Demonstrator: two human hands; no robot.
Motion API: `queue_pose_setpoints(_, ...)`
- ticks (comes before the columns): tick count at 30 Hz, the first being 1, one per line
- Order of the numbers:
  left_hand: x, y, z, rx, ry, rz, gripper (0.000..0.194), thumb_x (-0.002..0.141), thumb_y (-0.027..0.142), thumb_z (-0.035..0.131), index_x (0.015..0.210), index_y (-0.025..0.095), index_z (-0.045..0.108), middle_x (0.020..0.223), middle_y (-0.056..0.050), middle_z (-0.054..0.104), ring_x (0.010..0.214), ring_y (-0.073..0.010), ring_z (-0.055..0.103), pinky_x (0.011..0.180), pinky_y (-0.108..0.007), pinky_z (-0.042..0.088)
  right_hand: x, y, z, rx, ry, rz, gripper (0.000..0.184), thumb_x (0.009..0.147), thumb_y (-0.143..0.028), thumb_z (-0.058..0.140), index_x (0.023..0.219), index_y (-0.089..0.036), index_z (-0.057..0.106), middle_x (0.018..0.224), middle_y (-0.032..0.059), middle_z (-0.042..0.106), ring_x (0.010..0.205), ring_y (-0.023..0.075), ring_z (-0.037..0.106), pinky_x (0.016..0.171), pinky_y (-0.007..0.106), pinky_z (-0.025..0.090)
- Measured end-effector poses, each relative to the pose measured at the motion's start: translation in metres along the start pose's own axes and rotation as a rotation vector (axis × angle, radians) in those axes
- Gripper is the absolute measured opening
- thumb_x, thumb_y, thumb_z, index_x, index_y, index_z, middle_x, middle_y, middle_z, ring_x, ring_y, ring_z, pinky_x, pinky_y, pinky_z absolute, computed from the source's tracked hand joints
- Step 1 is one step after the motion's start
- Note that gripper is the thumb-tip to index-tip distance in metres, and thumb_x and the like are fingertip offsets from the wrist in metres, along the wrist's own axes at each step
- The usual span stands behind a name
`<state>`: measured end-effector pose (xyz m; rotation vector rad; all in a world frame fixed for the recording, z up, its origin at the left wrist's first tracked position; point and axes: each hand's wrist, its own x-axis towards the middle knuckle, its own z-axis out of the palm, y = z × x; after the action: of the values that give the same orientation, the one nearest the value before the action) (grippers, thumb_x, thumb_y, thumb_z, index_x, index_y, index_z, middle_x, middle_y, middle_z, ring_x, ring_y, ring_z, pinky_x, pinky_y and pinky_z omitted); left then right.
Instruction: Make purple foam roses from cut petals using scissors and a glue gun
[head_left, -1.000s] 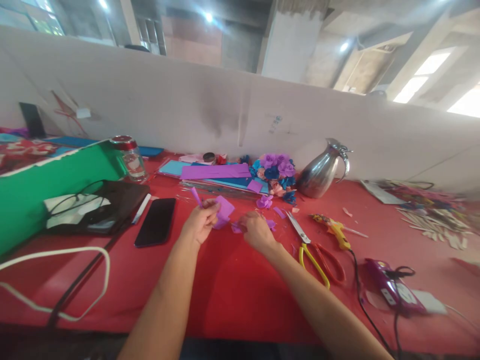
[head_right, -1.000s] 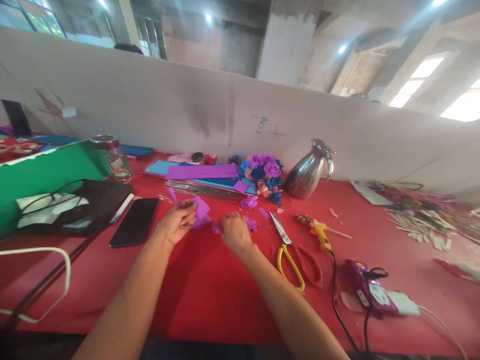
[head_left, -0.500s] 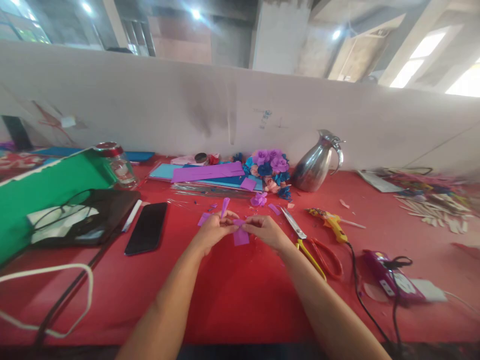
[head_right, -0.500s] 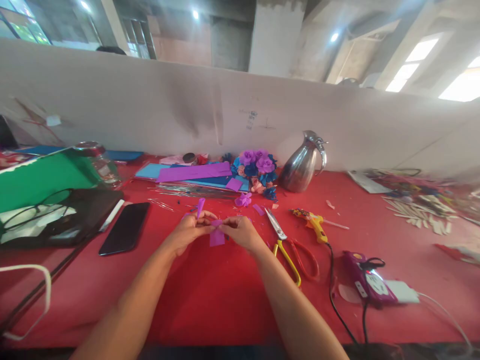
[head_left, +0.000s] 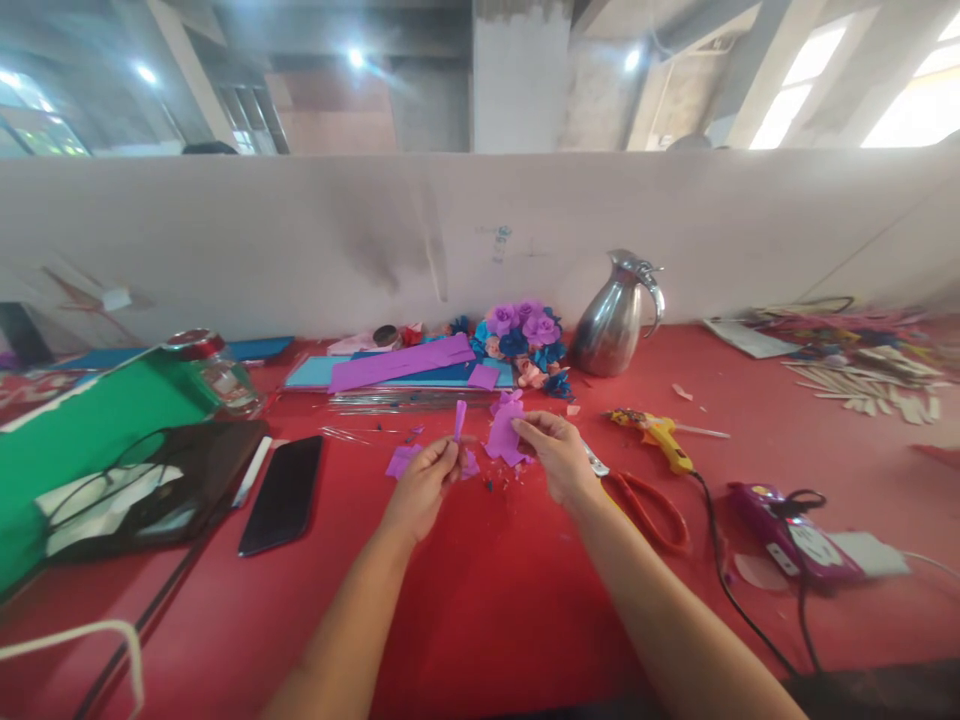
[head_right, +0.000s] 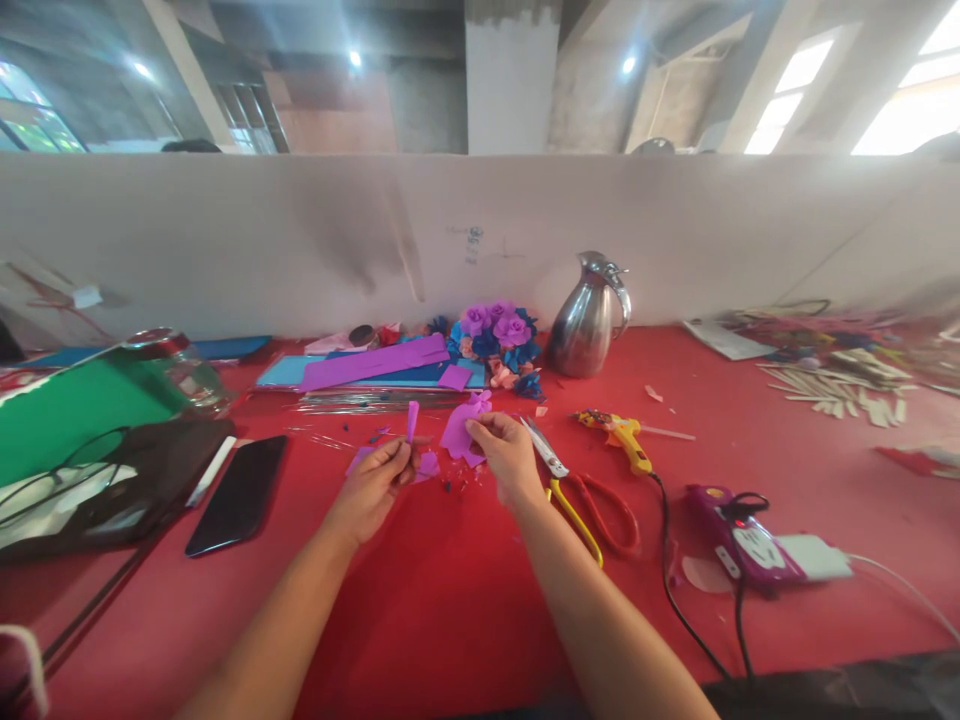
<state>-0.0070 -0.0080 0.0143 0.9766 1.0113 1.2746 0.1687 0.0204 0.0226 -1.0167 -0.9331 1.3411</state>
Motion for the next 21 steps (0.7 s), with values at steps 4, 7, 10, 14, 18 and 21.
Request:
queue_pose_setpoints(4, 0.001, 0.0, 0.002, -0.187, 0.009, -0.062, 0.026, 0.065, 0.032, 0.078, 0.069, 0.017, 0.057, 0.059, 0.003, 0.053, 0.048, -0.0046, 0.037, 0.048, -0.018, 0.031, 0.0, -0.004, 0.003, 0.005, 0.035, -0.018, 0.032, 0.055, -0.042, 0.076, 0.069, -0.017, 0.062, 0.059, -0.0014, 0.061, 0.053, 0.0101, 0.052, 0.055, 0.024, 0.042)
queue_pose_setpoints(7, 0.003, -0.002, 0.002, -0.27, 0.018, -0.126, 0.028, 0.061, 0.028, 0.081, 0.066, 0.015, 0.056, 0.065, 0.002, 0.058, 0.048, -0.0033, 0.041, 0.048, -0.016, 0.035, -0.002, -0.005, 0.004, 0.012, 0.03, -0.025, 0.031, 0.056, -0.042, 0.075, 0.07, -0.017, 0.062, 0.06, -0.0015, 0.061, 0.054, 0.0106, 0.053, 0.055, 0.024, 0.043)
queue_pose_setpoints(10, 0.003, -0.004, 0.003, -0.316, 0.03, -0.182, 0.03, 0.056, 0.027, 0.084, 0.068, 0.014, 0.059, 0.067, 0.002, 0.06, 0.049, -0.003, 0.044, 0.048, -0.015, 0.038, -0.003, -0.003, 0.006, 0.008, 0.026, -0.041, 0.03, 0.058, -0.041, 0.074, 0.069, -0.017, 0.06, 0.058, -0.0022, 0.06, 0.052, 0.0105, 0.053, 0.053, 0.023, 0.043)
queue_pose_setpoints(14, 0.0, -0.005, 0.009, -0.318, 0.008, -0.211, 0.029, 0.056, 0.027, 0.084, 0.065, 0.013, 0.06, 0.065, 0.002, 0.059, 0.048, -0.0025, 0.044, 0.048, -0.014, 0.041, -0.003, 0.003, 0.008, -0.023, 0.028, -0.085, 0.026, 0.062, -0.039, 0.071, 0.071, -0.018, 0.059, 0.058, -0.0026, 0.06, 0.052, 0.0114, 0.054, 0.052, 0.023, 0.042)
queue_pose_setpoints(18, -0.001, -0.007, 0.014, -0.267, 0.0, -0.203, 0.027, 0.058, 0.026, 0.083, 0.068, 0.013, 0.062, 0.066, 0.002, 0.059, 0.049, -0.0027, 0.045, 0.046, -0.013, 0.041, -0.001, 0.008, 0.008, -0.088, 0.032, -0.129, 0.021, 0.067, -0.037, 0.067, 0.073, -0.018, 0.059, 0.061, -0.0015, 0.061, 0.053, 0.0126, 0.055, 0.053, 0.024, 0.043)
queue_pose_setpoints(21, -0.001, -0.008, 0.017, -0.251, 0.012, -0.204, 0.028, 0.056, 0.024, 0.084, 0.072, 0.014, 0.063, 0.069, 0.002, 0.06, 0.051, -0.003, 0.047, 0.046, -0.013, 0.042, -0.001, 0.01, 0.008, -0.125, 0.041, -0.147, 0.019, 0.07, -0.036, 0.064, 0.074, -0.018, 0.059, 0.062, -0.0007, 0.062, 0.053, 0.0133, 0.056, 0.054, 0.025, 0.044)
